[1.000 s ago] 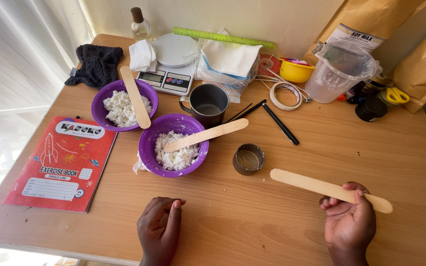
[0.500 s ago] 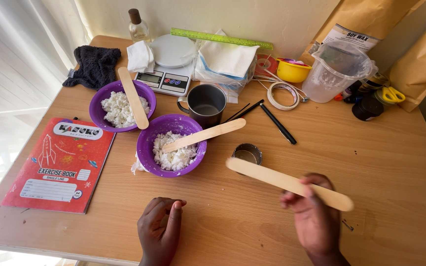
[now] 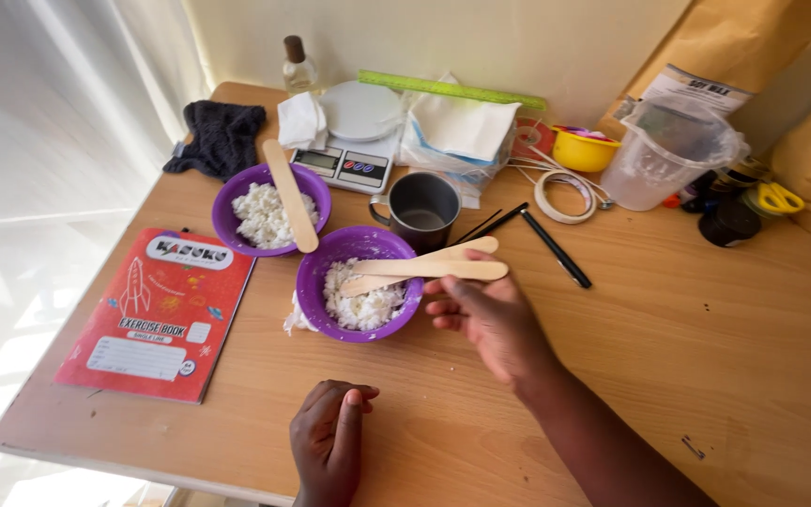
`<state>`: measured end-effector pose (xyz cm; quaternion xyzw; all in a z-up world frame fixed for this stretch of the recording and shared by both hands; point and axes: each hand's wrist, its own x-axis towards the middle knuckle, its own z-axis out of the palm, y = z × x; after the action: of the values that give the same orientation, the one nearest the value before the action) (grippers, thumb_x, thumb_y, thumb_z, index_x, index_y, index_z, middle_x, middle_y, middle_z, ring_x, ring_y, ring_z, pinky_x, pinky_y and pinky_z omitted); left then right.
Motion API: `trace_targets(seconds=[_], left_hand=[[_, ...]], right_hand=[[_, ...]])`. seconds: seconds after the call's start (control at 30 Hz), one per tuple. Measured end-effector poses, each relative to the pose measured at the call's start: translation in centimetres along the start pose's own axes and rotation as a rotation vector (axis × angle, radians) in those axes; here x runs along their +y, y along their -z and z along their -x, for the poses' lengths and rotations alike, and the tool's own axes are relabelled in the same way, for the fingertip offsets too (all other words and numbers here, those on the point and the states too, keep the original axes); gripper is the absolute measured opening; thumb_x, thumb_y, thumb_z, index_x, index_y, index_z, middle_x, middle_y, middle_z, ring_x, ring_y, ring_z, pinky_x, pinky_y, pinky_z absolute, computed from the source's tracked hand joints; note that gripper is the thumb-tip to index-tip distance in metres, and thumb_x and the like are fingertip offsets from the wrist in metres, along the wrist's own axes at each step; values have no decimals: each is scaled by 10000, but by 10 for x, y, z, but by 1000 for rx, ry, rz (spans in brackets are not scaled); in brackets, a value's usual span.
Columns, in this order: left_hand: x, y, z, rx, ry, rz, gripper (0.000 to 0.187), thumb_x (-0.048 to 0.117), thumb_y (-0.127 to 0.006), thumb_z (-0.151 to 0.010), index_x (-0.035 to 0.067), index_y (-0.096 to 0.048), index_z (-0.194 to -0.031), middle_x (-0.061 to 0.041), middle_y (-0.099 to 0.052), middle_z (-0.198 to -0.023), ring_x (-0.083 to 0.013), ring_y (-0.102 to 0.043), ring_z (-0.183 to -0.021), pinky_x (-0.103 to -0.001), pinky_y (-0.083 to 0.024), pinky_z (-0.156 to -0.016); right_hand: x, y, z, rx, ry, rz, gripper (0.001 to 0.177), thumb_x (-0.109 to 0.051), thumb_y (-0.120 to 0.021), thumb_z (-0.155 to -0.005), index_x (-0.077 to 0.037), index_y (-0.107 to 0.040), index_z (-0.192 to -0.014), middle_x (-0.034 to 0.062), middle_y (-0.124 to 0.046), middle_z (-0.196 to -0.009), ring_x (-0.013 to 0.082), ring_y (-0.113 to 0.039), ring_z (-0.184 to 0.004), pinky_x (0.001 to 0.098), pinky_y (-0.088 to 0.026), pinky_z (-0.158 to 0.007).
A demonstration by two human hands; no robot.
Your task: Scraping wax into a bowl and lighting a gas stove to heat a pot.
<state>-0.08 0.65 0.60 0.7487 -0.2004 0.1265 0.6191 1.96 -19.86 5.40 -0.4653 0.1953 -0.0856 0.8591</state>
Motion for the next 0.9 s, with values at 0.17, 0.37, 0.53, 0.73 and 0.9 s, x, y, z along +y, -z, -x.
trace_targets(seconds=[0.17, 0.37, 0.53, 0.73, 0.9], left_hand=[[0, 1, -1, -43, 6, 8, 334, 204, -457, -924, 63, -705, -749, -38, -652, -642, -147, -615, -606, -263, -462, -595], [-1, -1, -3, -54, -19, 47, 327, 182, -455, -921, 47, -692, -739, -51, -651, -650, -151, -608, -581, -257, -463, -570], [1, 2, 0, -25, 3, 52, 375, 172, -411, -935, 40, -688, -718, -66, -652, -652, -157, -607, -572, -258, -456, -565], [-2, 10, 4, 204, 96, 98, 436, 209, -382, -954, 15, -659, -678, -93, -641, -641, -169, -591, -539, -260, -419, -544], [-28, 10, 12, 425, 252, 241, 436, 193, -371, -978, -15, -610, -678, -113, -590, -651, -174, -502, -583, -253, -369, -549]], right_hand=[[-20, 48, 24, 132, 117, 109, 577, -130, -626, -794, -113, -359, -1305, 267, -661, -964, 231, -622, -619, 290, -487, -510], [-18, 109, 50, 355, 267, 590, 185, -62, -613, -858, 4, -652, -1027, 129, -659, -790, 170, -587, -665, 273, -487, -602], [4, 119, 49, 294, 173, 1155, 168, -156, -700, -785, -77, -744, -926, 42, -695, -846, 124, -662, -758, 238, -517, -702], [19, 121, 39, 283, 224, 1232, 129, -112, -728, -768, -79, -758, -888, 38, -676, -849, 118, -698, -739, 214, -552, -697], [21, 120, 39, 236, 274, 1365, 60, -115, -684, -778, -103, -732, -812, 11, -680, -781, 109, -669, -672, 233, -534, -633]])
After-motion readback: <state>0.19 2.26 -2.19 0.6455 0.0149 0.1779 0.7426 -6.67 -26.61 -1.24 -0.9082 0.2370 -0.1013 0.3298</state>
